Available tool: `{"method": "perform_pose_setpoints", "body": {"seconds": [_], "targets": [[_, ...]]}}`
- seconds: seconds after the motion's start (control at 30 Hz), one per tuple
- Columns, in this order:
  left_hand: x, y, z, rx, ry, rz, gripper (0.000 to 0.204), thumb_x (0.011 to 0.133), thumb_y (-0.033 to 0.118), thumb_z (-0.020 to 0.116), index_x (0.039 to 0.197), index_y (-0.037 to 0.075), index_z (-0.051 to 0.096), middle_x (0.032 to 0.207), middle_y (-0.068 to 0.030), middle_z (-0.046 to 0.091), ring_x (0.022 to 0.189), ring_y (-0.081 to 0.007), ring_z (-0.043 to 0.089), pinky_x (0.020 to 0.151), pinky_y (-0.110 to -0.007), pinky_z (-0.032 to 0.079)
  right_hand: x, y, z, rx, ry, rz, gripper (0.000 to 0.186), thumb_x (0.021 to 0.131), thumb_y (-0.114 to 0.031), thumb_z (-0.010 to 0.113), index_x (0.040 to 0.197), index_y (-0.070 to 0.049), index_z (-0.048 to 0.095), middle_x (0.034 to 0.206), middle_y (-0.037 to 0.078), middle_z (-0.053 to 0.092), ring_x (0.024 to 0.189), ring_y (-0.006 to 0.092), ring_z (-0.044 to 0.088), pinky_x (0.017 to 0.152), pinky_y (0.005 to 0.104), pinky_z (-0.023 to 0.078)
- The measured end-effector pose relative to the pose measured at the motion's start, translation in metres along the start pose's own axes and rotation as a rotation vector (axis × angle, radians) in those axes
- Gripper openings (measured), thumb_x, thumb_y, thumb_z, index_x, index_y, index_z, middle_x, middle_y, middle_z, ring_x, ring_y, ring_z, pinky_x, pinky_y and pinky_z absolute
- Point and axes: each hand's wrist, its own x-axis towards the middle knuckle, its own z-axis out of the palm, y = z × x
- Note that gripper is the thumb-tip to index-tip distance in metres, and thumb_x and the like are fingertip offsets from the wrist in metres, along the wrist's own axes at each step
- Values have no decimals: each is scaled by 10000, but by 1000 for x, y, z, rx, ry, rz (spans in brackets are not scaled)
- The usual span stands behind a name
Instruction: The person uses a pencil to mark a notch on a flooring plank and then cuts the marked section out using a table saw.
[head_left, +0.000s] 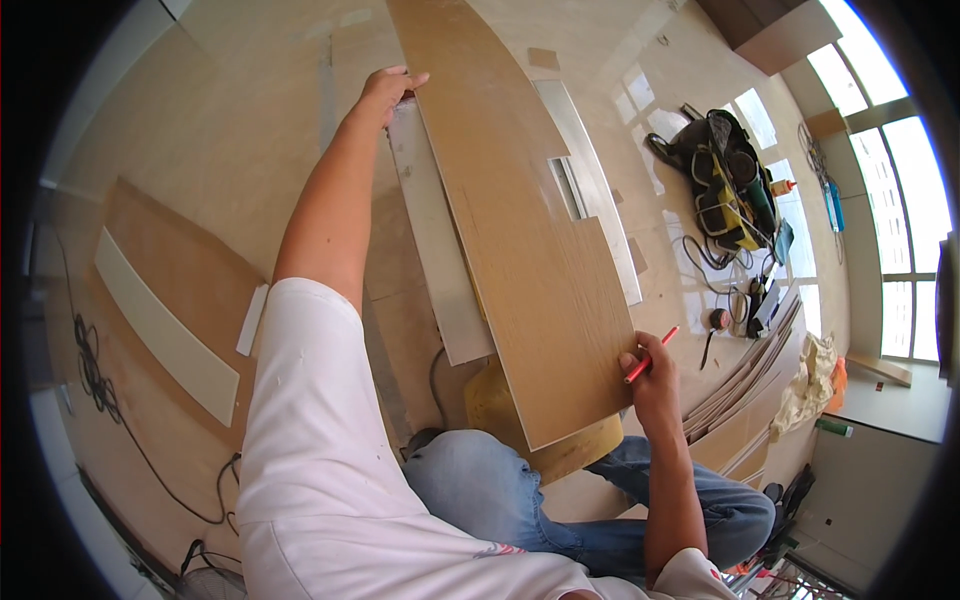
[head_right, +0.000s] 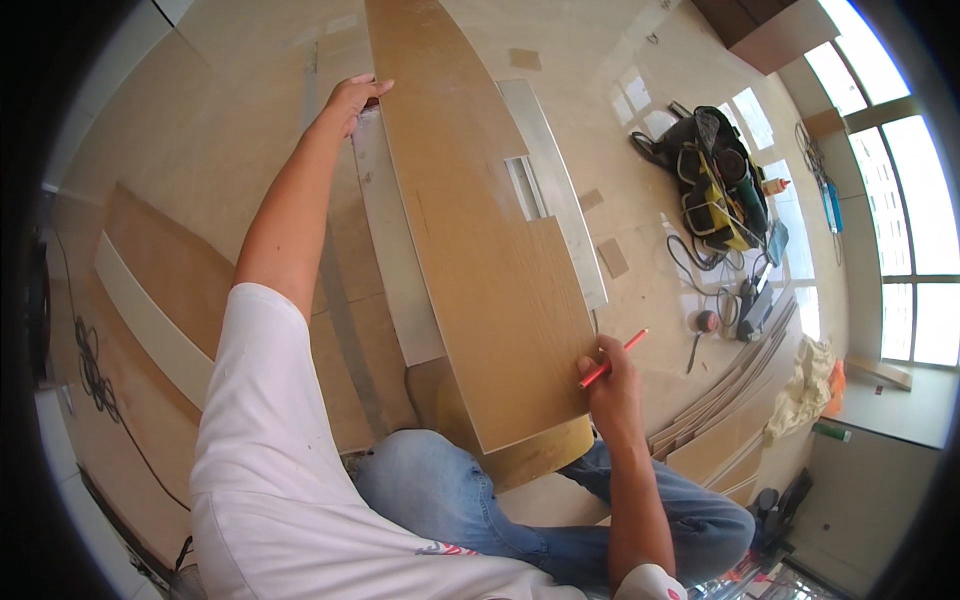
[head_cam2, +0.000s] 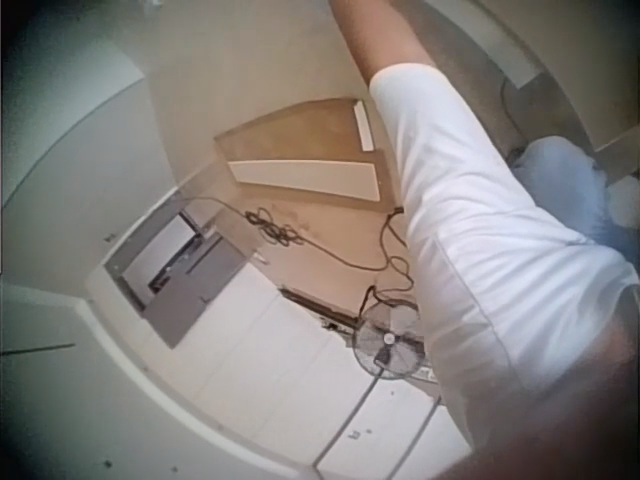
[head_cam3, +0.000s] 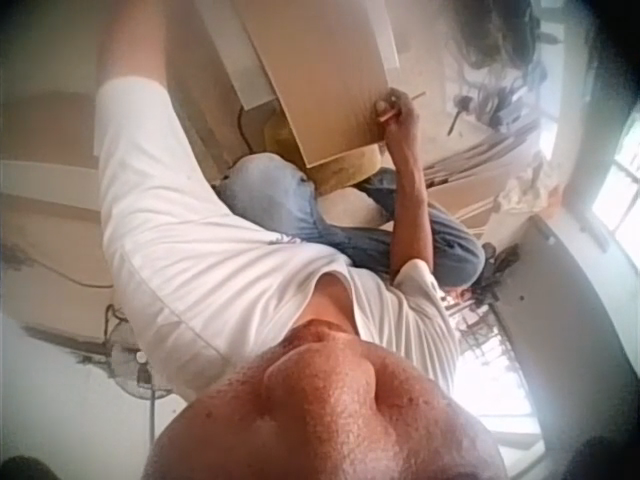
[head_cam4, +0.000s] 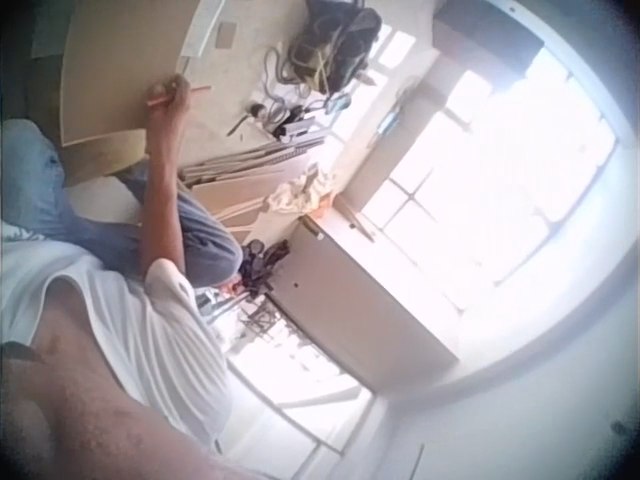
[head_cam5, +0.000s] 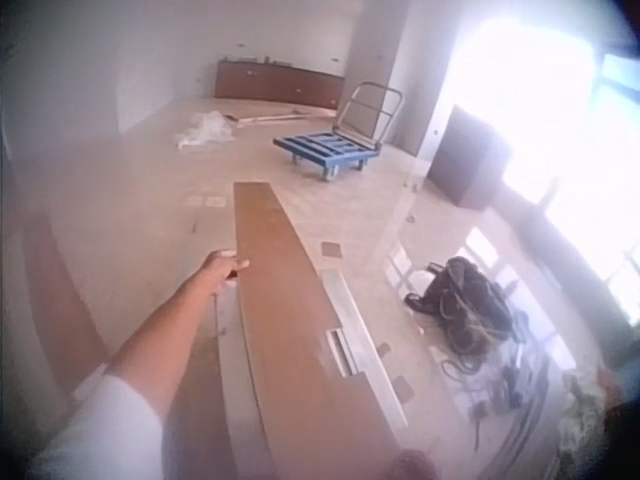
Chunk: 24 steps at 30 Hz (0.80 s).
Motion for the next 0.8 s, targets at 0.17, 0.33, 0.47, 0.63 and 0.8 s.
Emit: {"method": "perform_pose_setpoints", "body": {"seconds": [0.17, 0.33, 0.47, 0.63, 0.8], "targets": [[0, 0, 3, 14, -10, 11, 838, 791, 174, 811, 1438, -75, 340, 1255, -186, 593, 1062, -212, 617, 876, -346, 512, 2, 8, -1, -44, 4, 0, 292, 898, -120, 650, 1154, -4, 572, 738, 122, 590, 671, 215, 559, 644, 341, 458], [0, 0, 5, 5, 44, 4, 778, 807, 96, 780, 1428, -71, 343, 1168, -175, 630, 977, -223, 639, 809, -387, 539, 3, 8, 0, -51, 5, -4, 299, 898, -131, 653, 1159, -8, 575, 766, 133, 603, 706, 226, 580, 665, 348, 468], [6, -2, -1, -10, 22, 26, 776, 809, 99, 779, 1429, -71, 346, 1183, -181, 622, 983, -224, 635, 813, -387, 536, 4, 11, 1, -34, -6, 18, 308, 898, -134, 655, 1166, -6, 574, 780, 135, 610, 717, 232, 589, 680, 346, 473], [6, -5, 1, -6, -24, 32, 846, 795, 203, 810, 1447, -62, 341, 1268, -188, 588, 1023, -214, 622, 856, -340, 521, 4, 9, 0, -38, -15, 37, 323, 906, -134, 646, 1187, 5, 569, 811, 146, 619, 745, 235, 597, 705, 347, 477], [6, -7, 1, 10, -18, 45, 857, 795, 219, 810, 1450, -65, 335, 1294, -186, 575, 1051, -209, 607, 878, -340, 508, 5, 13, 1, -19, -12, 36, 323, 909, -133, 644, 1191, 6, 569, 819, 141, 624, 755, 228, 596, 707, 343, 476]]}}
